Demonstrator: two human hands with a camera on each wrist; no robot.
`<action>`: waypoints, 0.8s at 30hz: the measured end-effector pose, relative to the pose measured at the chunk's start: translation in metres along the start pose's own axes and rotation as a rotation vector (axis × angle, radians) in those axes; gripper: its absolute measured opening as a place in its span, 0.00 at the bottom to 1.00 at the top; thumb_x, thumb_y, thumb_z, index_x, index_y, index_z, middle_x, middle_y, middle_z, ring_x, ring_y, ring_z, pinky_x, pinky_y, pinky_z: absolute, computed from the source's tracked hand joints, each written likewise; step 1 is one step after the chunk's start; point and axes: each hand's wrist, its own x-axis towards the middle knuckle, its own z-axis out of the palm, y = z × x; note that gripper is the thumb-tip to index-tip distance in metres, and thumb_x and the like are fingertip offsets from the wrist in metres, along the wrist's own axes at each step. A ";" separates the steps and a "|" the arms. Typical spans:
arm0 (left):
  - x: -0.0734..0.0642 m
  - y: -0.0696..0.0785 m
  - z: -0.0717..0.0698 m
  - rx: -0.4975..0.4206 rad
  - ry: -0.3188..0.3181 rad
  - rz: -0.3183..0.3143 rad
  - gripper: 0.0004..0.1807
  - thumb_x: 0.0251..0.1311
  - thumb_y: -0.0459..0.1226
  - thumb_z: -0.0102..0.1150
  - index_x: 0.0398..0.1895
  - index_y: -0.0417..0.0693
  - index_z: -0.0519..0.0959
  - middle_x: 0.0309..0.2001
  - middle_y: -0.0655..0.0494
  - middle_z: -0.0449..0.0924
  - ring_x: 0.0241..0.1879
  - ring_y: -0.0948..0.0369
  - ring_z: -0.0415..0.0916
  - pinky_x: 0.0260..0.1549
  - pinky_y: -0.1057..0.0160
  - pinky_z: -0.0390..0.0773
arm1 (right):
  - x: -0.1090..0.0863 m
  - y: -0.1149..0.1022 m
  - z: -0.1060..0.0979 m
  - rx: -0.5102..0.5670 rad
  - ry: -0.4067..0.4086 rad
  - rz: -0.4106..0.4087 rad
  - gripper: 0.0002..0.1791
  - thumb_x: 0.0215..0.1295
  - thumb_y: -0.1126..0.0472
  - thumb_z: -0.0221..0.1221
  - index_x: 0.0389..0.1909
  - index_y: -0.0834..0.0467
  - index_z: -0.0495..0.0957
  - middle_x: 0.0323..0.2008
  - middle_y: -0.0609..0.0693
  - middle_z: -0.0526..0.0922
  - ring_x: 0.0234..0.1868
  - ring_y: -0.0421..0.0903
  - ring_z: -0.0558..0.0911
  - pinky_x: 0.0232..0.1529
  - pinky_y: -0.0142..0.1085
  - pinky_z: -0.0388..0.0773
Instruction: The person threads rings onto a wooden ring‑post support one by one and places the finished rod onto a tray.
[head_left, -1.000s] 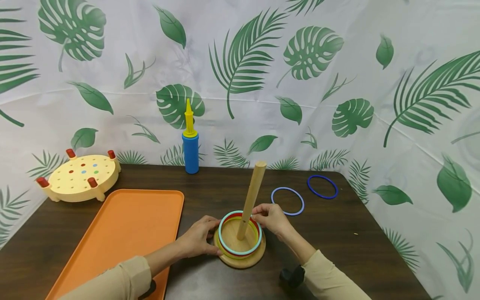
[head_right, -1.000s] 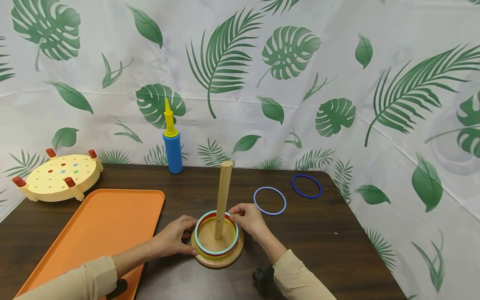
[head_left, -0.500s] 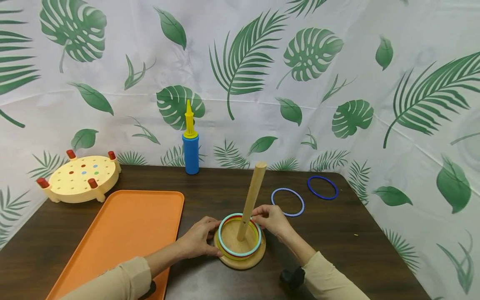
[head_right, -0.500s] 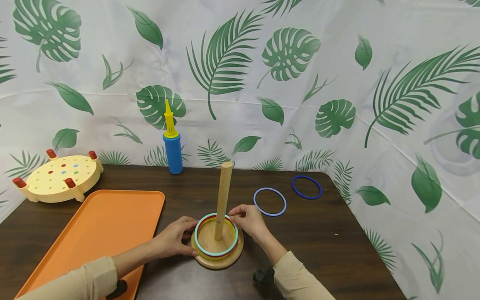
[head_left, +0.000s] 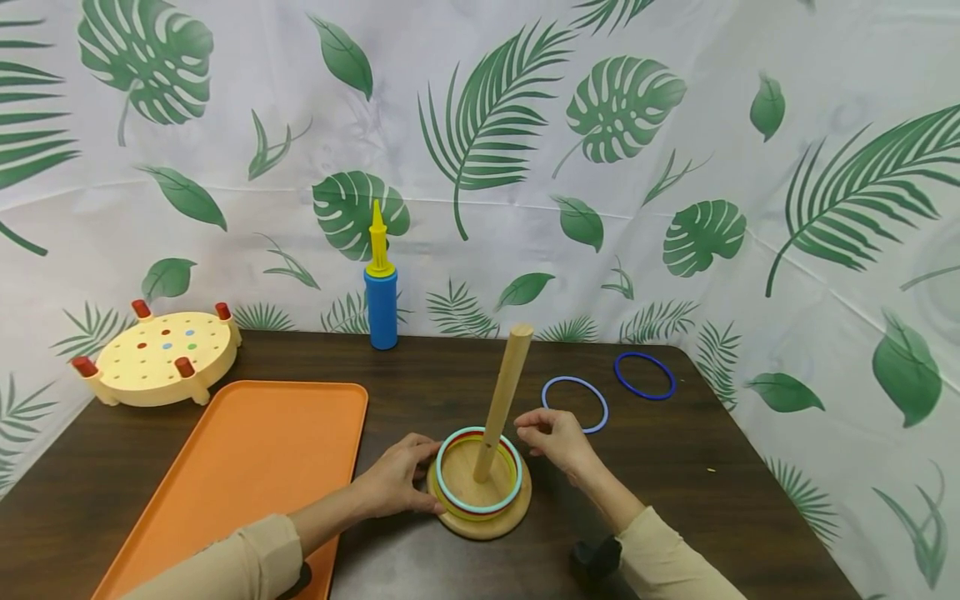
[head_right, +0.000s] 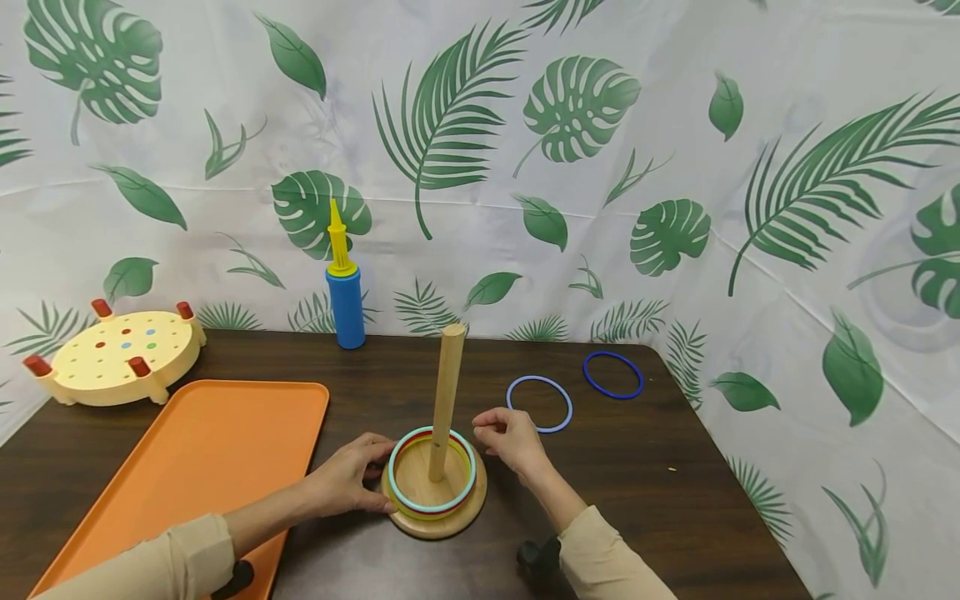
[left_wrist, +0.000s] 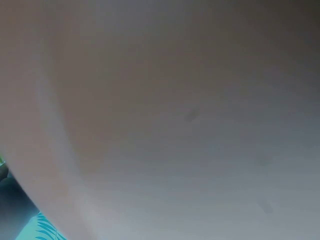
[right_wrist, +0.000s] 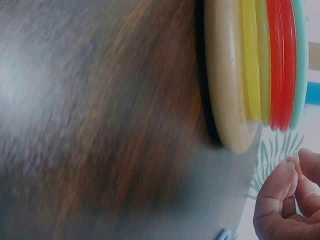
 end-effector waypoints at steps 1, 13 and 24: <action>0.000 0.000 0.000 0.002 -0.001 0.000 0.43 0.41 0.36 0.76 0.61 0.28 0.66 0.55 0.39 0.66 0.53 0.47 0.70 0.50 0.58 0.80 | 0.000 0.001 -0.002 0.006 0.011 0.005 0.10 0.59 0.71 0.59 0.40 0.73 0.79 0.34 0.54 0.82 0.29 0.39 0.75 0.27 0.31 0.80; 0.002 -0.002 0.002 0.013 -0.001 -0.021 0.42 0.41 0.36 0.76 0.61 0.28 0.67 0.55 0.41 0.66 0.54 0.50 0.69 0.50 0.61 0.80 | 0.010 0.014 -0.043 0.045 0.142 0.021 0.14 0.61 0.73 0.57 0.47 0.76 0.75 0.34 0.55 0.80 0.32 0.39 0.77 0.35 0.30 0.83; 0.001 -0.001 0.002 0.022 0.009 -0.004 0.42 0.41 0.36 0.76 0.61 0.29 0.68 0.54 0.41 0.66 0.54 0.49 0.69 0.50 0.63 0.80 | 0.023 0.032 -0.089 0.031 0.318 0.052 0.19 0.61 0.74 0.55 0.52 0.78 0.70 0.29 0.47 0.78 0.27 0.32 0.77 0.31 0.22 0.80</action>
